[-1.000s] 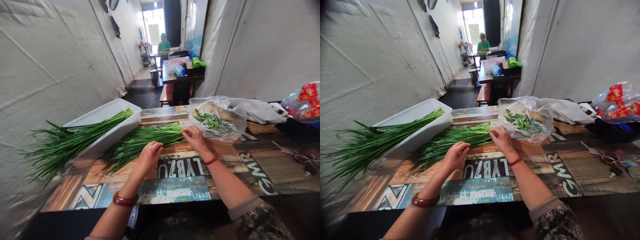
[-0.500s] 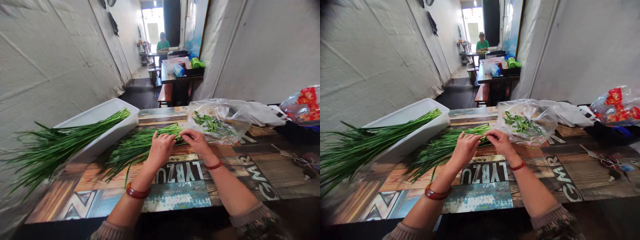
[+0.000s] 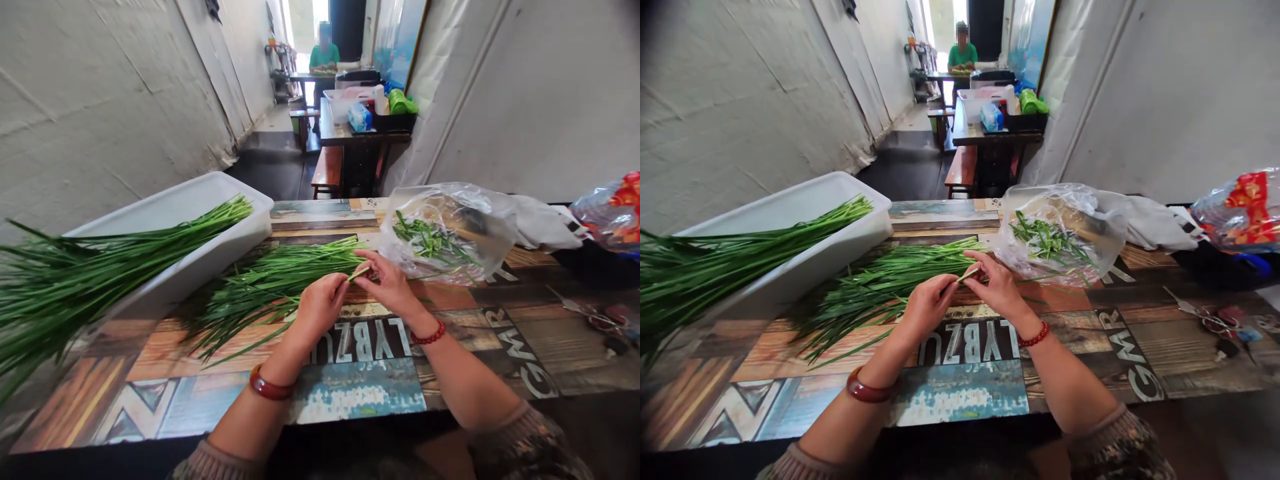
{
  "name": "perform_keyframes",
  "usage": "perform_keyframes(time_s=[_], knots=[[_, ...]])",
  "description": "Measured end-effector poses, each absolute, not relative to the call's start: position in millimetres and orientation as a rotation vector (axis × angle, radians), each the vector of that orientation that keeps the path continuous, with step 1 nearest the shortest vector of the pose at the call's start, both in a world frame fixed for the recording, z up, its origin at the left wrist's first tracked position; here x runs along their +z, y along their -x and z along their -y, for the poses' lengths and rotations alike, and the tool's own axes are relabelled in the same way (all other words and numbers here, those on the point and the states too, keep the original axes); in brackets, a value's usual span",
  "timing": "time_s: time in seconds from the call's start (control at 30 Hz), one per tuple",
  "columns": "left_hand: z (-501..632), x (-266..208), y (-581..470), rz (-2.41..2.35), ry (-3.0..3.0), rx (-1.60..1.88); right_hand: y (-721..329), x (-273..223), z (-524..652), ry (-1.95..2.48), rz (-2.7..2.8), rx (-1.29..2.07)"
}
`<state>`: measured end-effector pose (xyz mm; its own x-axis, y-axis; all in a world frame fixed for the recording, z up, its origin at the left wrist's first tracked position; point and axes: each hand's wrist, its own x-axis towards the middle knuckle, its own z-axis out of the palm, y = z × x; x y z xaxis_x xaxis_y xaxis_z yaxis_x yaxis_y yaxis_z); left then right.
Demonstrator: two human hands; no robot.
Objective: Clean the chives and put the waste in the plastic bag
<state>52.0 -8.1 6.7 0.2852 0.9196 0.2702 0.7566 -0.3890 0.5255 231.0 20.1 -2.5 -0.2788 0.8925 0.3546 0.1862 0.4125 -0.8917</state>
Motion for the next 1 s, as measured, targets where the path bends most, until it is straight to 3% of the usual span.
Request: perform_keyframes(time_s=[0.57,0.67,0.83,1.0], knots=[[8,8,-50,-1.728,-2.465,0.634,-295,18,-39,1.391,1.581,-0.390],[8,8,-51,-1.738,-2.505,0.596,-290,15,-40,1.337,1.662,-0.370],[7,7,-51,-1.727,-2.499,0.631,-258,13,-26,1.012,2.066,-0.023],[6,5,-50,-1.678,-2.437,0.727,-245,8,-19,1.033,2.201,0.044]])
